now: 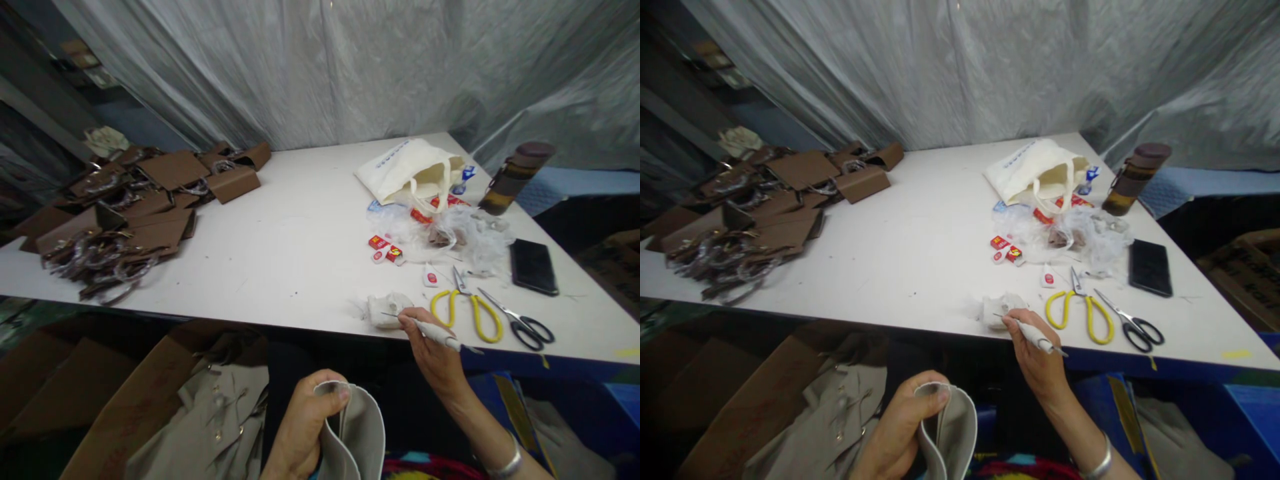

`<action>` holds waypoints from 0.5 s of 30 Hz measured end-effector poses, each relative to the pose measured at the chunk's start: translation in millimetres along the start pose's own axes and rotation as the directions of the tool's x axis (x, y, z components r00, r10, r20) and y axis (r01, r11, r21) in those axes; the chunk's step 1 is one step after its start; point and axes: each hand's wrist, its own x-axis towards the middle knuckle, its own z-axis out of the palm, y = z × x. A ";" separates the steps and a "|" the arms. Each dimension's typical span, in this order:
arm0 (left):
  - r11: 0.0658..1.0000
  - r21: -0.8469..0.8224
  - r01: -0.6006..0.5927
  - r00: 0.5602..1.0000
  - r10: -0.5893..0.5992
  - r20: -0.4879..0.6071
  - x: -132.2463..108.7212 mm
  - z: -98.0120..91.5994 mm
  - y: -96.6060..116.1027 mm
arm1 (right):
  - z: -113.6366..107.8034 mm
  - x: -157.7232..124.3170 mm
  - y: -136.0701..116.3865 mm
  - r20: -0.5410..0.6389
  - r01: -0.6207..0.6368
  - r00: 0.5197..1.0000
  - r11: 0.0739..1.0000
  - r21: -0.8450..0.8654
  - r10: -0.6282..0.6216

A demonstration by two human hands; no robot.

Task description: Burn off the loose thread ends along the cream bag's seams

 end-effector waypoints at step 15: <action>0.993 -0.091 0.069 0.995 -0.062 0.076 0.6 3.4 2.8 | -2.3 -7.3 -5.0 -0.009 0.032 0.999 0.999 -0.014 -0.032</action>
